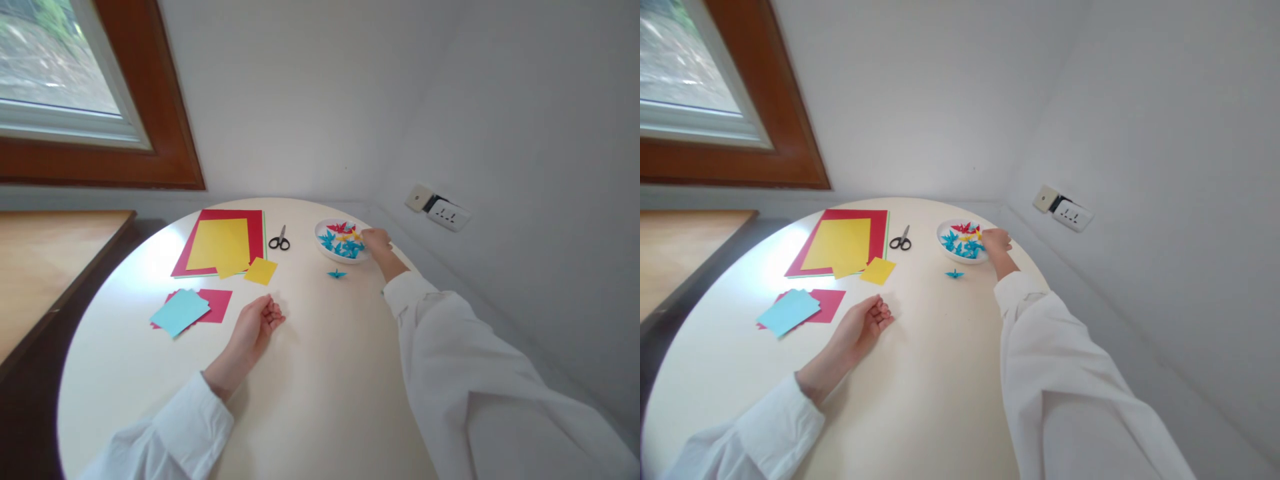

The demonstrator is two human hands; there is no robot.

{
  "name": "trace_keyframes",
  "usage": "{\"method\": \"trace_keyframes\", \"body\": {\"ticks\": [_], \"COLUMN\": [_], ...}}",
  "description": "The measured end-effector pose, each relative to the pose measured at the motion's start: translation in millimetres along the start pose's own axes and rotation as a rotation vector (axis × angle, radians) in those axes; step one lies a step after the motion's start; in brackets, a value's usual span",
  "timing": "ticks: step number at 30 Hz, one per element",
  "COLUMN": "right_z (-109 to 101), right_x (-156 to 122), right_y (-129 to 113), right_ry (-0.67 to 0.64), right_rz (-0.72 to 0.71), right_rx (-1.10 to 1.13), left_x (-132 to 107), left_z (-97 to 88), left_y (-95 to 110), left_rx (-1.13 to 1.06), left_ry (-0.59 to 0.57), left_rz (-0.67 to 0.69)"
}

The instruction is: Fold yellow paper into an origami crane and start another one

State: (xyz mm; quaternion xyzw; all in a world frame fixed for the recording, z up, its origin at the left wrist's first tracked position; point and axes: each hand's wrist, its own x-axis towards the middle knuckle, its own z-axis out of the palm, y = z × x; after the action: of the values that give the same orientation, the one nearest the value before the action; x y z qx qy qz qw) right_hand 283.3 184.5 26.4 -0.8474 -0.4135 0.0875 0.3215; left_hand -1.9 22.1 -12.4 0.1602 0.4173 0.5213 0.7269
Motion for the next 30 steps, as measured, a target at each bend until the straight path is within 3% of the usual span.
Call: {"method": "trace_keyframes", "body": {"ticks": [4,7,9,11,13,14,18,21,30], "right_z": [-34,-47,-38,-16,14,29,73,86,95], "right_x": [2,-12,-36,-69,-102,-116,-147,-149,-153], "right_y": [-44,-85,-105,-115,-114,-111,-97,-95,-106], "right_ry": [0.194,0.32,0.24,-0.005,-0.294,-0.372,-0.505,-0.551,-0.627], "right_rz": [-0.111,-0.392,-0.719,-0.859,-0.87,-0.866,-0.788,-0.724,-0.62], "right_rx": [0.099,0.257,0.416,0.343,0.083,0.025,-0.118,-0.195,-0.278], "left_x": [-1,1,4,7,11,13,19,21,25], "left_z": [0.8,-3.4,-8.7,-15.5,-22.7,-25.9,-33.6,-33.8,-33.4], "left_y": [2,13,25,38,50,54,62,60,57], "left_rx": [-0.031,-0.04,-0.048,-0.065,-0.089,-0.1,-0.126,-0.129,-0.141], "left_ry": [0.024,0.07,0.112,0.161,0.214,0.24,0.314,0.327,0.32], "left_rz": [0.092,0.198,0.282,0.37,0.446,0.476,0.546,0.548,0.493]}}
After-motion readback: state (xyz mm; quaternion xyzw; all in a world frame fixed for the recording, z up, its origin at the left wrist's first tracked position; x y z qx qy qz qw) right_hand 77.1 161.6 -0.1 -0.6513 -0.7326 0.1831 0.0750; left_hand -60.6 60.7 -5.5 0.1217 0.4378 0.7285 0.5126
